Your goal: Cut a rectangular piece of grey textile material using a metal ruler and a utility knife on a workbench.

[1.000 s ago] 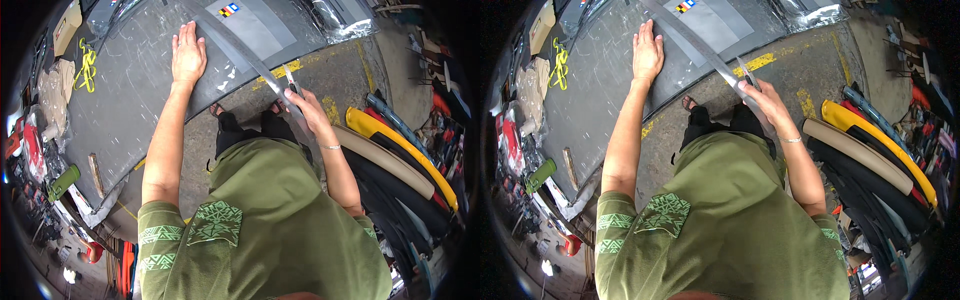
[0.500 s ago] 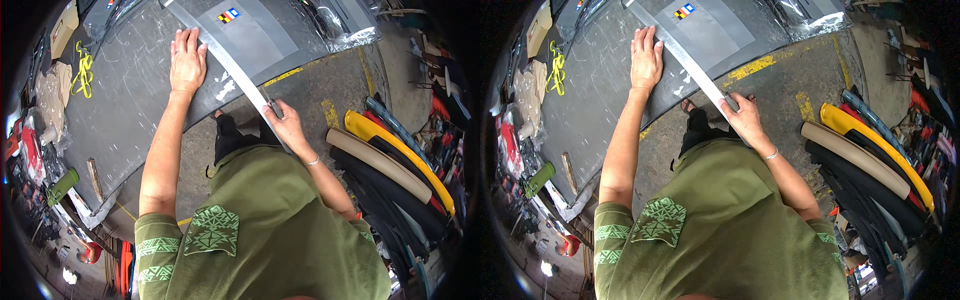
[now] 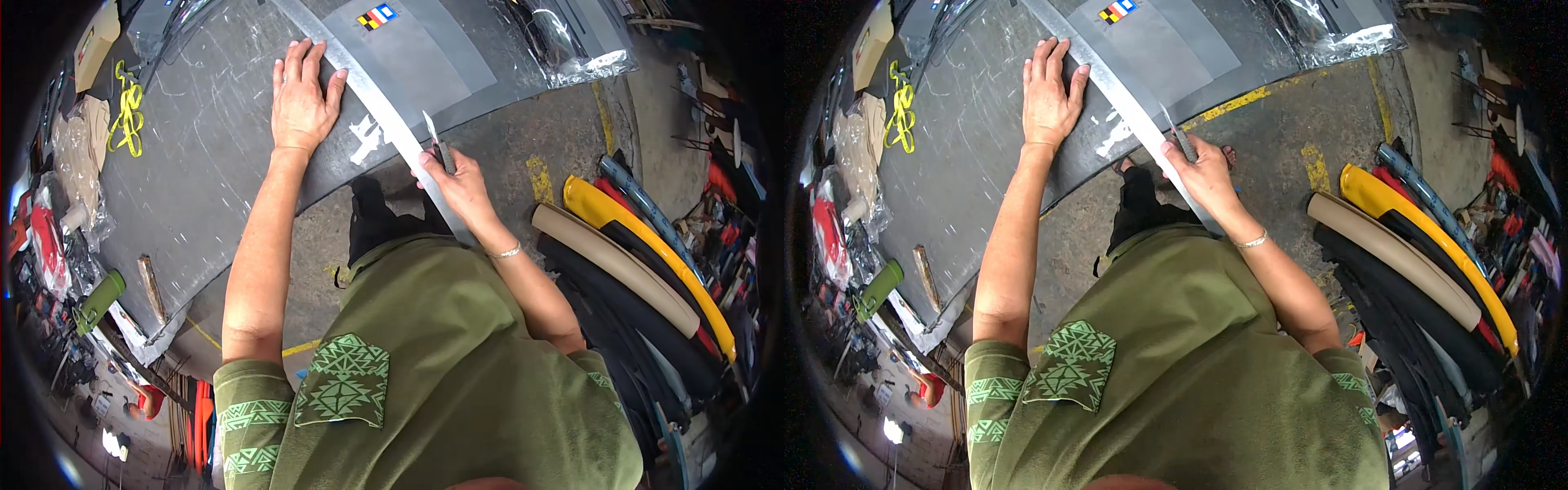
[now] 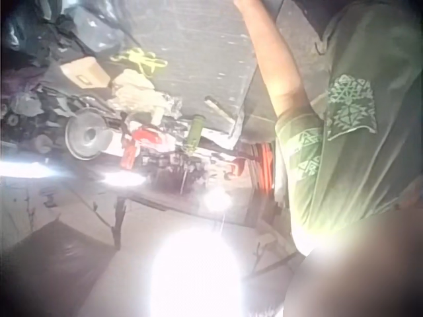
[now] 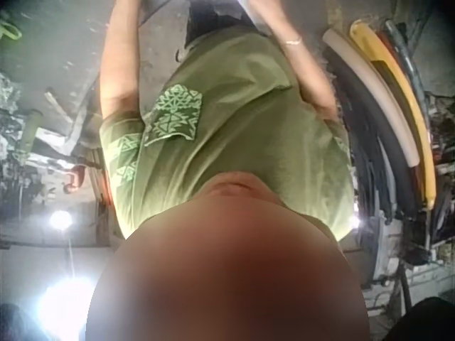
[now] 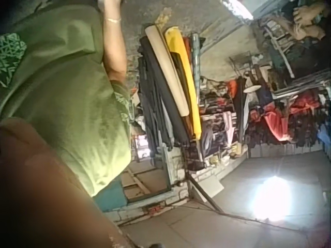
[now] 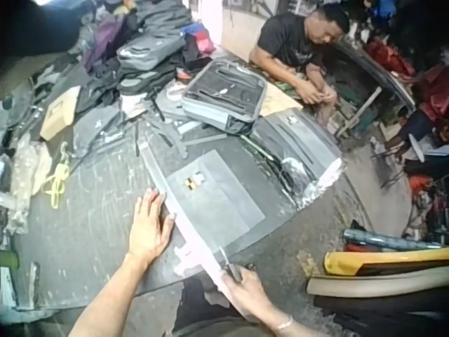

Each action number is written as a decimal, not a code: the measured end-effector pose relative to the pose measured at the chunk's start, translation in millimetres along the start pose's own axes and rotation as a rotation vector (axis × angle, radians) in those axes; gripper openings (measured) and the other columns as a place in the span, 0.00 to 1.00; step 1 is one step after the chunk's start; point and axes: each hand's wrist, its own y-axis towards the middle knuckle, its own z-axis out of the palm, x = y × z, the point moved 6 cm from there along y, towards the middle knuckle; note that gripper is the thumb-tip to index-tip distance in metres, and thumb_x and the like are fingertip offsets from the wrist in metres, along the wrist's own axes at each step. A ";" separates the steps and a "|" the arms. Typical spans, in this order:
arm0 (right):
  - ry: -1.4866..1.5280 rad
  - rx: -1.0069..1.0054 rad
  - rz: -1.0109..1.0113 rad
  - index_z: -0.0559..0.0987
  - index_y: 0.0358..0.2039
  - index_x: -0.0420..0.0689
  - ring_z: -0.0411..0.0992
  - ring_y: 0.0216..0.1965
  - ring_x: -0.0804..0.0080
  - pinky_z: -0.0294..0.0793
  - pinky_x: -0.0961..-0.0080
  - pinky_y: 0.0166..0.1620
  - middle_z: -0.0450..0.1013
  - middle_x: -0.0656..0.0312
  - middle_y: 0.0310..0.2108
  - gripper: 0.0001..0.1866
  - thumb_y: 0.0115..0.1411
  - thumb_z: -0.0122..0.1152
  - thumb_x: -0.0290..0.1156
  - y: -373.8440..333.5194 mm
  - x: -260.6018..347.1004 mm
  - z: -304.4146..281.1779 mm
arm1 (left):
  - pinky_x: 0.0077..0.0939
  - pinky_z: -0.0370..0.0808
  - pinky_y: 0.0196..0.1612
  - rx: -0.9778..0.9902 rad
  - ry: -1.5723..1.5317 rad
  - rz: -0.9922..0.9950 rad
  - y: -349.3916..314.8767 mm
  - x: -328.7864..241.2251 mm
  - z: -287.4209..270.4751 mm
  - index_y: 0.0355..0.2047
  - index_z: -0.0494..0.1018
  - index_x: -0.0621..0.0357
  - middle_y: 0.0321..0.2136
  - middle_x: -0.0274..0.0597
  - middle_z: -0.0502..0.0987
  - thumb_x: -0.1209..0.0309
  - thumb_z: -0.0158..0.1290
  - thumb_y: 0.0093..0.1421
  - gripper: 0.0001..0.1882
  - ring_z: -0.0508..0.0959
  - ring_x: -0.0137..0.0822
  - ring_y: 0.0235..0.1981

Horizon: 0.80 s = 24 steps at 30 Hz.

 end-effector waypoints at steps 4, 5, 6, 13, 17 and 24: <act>0.044 -0.004 0.021 0.80 0.42 0.36 0.79 0.30 0.75 0.80 0.76 0.35 0.80 0.58 0.31 0.12 0.67 0.66 0.33 3.0 2.9 8.4 | 0.51 0.53 0.74 -0.005 0.002 0.000 -0.8 3.4 1.3 0.64 0.66 0.55 0.65 0.47 0.66 0.52 0.52 0.68 0.30 0.61 0.49 0.71; 0.063 -0.038 -0.015 0.82 0.41 0.39 0.78 0.27 0.78 0.77 0.78 0.33 0.81 0.62 0.27 0.15 0.65 0.67 0.39 5.9 -4.9 8.5 | 0.51 0.53 0.74 -0.003 0.005 0.002 0.0 3.0 1.3 0.64 0.66 0.55 0.65 0.47 0.65 0.52 0.52 0.68 0.30 0.61 0.48 0.71; 0.061 -0.042 -0.016 0.82 0.41 0.39 0.78 0.27 0.78 0.77 0.78 0.33 0.81 0.62 0.27 0.15 0.65 0.67 0.39 9.8 -13.3 7.2 | 0.51 0.53 0.74 -0.002 0.009 0.005 1.2 2.1 1.5 0.64 0.66 0.55 0.65 0.46 0.65 0.52 0.52 0.69 0.30 0.61 0.48 0.71; -0.040 -0.076 -0.069 0.83 0.41 0.38 0.73 0.29 0.81 0.74 0.77 0.37 0.79 0.64 0.27 0.16 0.63 0.68 0.39 11.4 -5.8 5.2 | 0.53 0.52 0.74 0.019 0.011 0.057 -0.4 3.5 -1.6 0.66 0.65 0.56 0.67 0.48 0.64 0.50 0.51 0.70 0.31 0.60 0.48 0.72; -0.079 -0.082 -0.097 0.83 0.40 0.38 0.73 0.29 0.80 0.74 0.77 0.37 0.79 0.63 0.26 0.16 0.64 0.66 0.40 12.8 -3.4 1.8 | 0.57 0.50 0.74 0.065 0.155 0.091 -1.9 -0.5 0.5 0.66 0.65 0.56 0.68 0.49 0.63 0.47 0.49 0.69 0.34 0.58 0.49 0.73; -0.235 -0.180 -0.171 0.83 0.36 0.40 0.72 0.30 0.85 0.73 0.77 0.36 0.78 0.68 0.25 0.13 0.64 0.69 0.38 -1.1 19.1 7.8 | 0.55 0.48 0.75 0.079 -0.029 0.012 -1.1 12.8 3.8 0.68 0.62 0.53 0.70 0.46 0.60 0.50 0.43 0.73 0.30 0.55 0.47 0.74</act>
